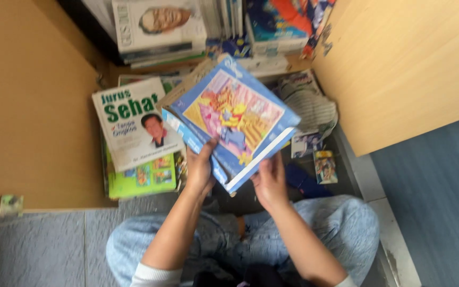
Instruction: Cleaning and organizing books and boxes on a lower cabinet shelf.
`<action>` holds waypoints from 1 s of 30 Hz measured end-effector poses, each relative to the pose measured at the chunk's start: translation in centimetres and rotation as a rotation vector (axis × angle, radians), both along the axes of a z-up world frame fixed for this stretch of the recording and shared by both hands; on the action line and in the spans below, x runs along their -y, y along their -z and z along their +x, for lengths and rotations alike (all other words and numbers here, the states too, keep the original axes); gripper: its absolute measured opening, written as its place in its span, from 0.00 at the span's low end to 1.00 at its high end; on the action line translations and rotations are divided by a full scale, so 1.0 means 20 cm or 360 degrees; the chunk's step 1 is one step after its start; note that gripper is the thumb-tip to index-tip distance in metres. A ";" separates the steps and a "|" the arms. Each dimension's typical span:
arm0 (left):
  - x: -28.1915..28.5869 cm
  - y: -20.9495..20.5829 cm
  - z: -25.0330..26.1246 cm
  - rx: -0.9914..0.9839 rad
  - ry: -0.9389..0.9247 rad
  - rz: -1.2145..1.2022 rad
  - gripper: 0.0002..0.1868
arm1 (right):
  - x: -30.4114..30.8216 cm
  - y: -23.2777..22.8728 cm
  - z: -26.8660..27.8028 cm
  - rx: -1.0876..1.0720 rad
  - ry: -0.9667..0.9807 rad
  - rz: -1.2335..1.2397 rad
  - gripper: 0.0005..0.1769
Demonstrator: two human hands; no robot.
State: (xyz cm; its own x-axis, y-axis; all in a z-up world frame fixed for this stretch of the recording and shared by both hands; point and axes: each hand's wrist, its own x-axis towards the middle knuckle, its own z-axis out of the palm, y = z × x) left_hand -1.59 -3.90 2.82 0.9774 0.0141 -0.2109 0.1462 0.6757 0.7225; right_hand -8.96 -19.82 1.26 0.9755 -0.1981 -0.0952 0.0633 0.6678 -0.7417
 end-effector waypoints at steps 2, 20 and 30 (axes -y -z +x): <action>0.03 0.07 0.04 0.0132 0.0058 0.0195 0.26 | 0.00 -0.01 0.09 -0.0028 0.0046 -0.0019 0.37; 0.63 -0.22 1.60 0.0246 0.0332 0.0565 0.41 | 1.11 0.13 1.70 0.0079 -0.0391 -0.1370 0.31; 0.73 -0.48 2.25 0.0312 0.0328 0.0355 0.35 | 1.30 0.14 2.60 -0.0629 -0.0136 -0.3474 0.33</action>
State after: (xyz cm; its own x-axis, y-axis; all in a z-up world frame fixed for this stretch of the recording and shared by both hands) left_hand 43.48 -18.50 12.46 0.9861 -0.1630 -0.0334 0.1072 0.4691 0.8766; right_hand 43.06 -45.81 -1.56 0.9776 -0.2099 0.0129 -0.2082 -0.9746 -0.0820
